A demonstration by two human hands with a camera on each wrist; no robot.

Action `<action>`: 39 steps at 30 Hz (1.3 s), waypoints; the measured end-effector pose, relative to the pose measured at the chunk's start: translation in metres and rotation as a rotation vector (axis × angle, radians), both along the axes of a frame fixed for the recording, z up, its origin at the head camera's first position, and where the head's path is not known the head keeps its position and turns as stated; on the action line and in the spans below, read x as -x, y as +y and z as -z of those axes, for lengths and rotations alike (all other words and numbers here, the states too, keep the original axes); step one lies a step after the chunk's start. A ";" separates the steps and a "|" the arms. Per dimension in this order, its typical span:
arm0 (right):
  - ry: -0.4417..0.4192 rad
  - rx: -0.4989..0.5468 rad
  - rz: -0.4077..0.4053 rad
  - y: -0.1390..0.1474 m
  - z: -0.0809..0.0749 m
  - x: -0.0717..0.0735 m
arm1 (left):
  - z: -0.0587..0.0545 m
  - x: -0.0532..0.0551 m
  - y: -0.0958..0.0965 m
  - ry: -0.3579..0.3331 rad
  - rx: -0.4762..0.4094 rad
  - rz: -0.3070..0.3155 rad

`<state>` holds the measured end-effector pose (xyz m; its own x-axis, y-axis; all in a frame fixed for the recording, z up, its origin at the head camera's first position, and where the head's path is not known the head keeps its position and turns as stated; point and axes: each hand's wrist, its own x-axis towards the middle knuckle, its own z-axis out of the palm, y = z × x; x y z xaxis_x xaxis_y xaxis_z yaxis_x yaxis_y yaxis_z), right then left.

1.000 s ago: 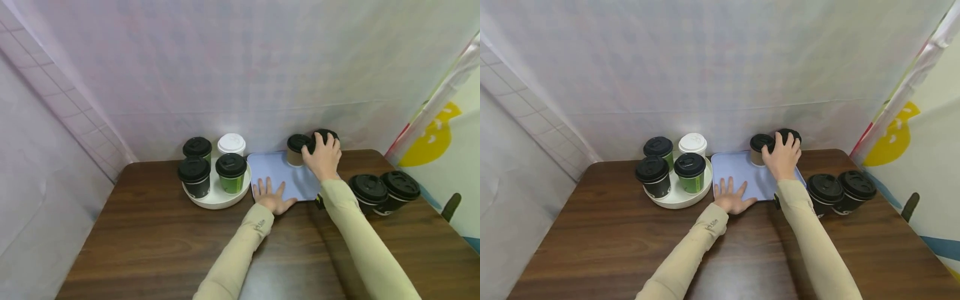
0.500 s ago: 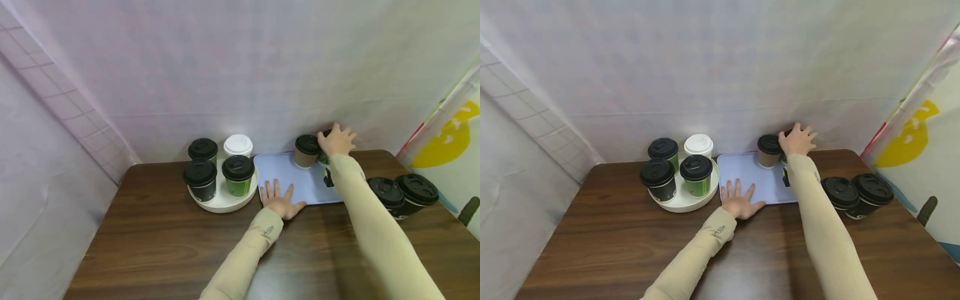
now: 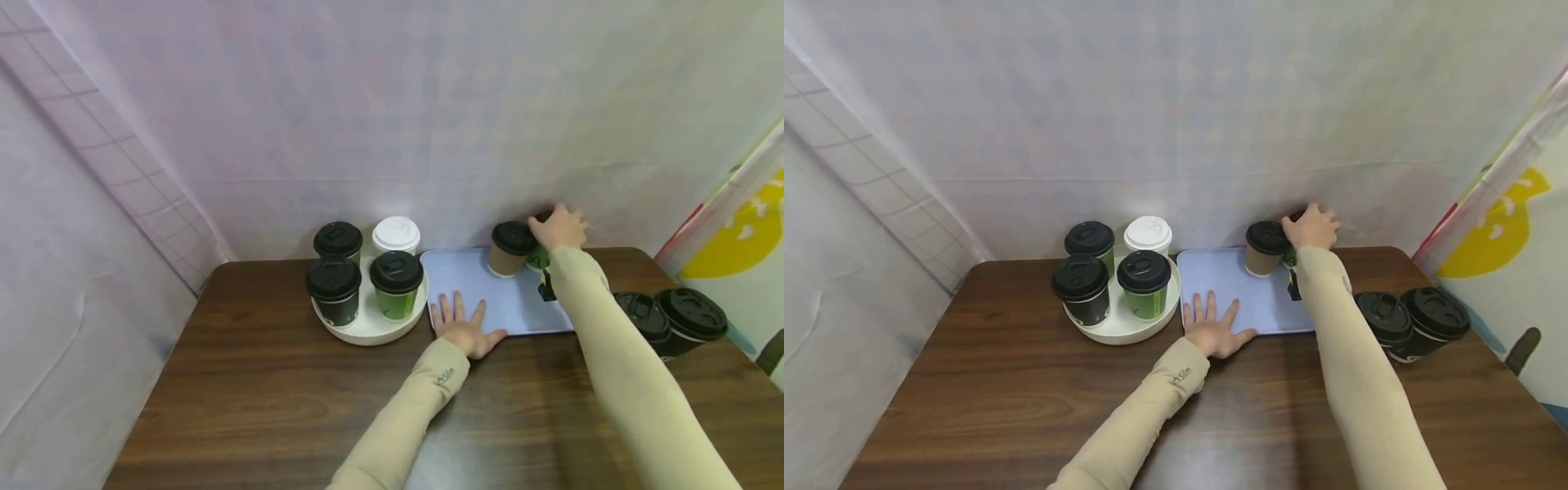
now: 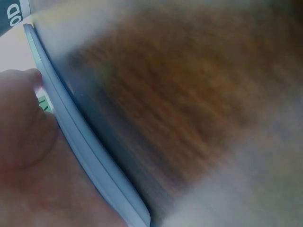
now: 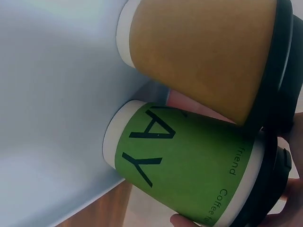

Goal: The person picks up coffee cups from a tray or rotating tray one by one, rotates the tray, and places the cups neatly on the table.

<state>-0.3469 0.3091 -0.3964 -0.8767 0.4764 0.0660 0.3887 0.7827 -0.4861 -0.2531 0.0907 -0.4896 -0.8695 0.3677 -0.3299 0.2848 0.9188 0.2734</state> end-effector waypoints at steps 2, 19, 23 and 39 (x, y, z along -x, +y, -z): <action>-0.005 -0.008 -0.004 0.001 0.002 -0.002 | -0.005 -0.004 -0.002 -0.001 -0.012 -0.004; 0.032 -0.037 -0.002 0.009 0.001 -0.011 | -0.007 -0.004 0.000 0.003 -0.020 0.010; 0.054 -0.022 -0.016 0.007 -0.001 -0.014 | 0.008 0.008 0.007 -0.006 -0.004 0.013; 0.042 -0.062 -0.039 0.012 0.003 -0.026 | 0.007 0.015 0.008 0.008 -0.001 0.031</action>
<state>-0.3211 0.3207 -0.3994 -0.8906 0.4354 0.1318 0.3371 0.8262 -0.4514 -0.2679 0.0984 -0.4971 -0.8603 0.3945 -0.3228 0.3149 0.9093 0.2721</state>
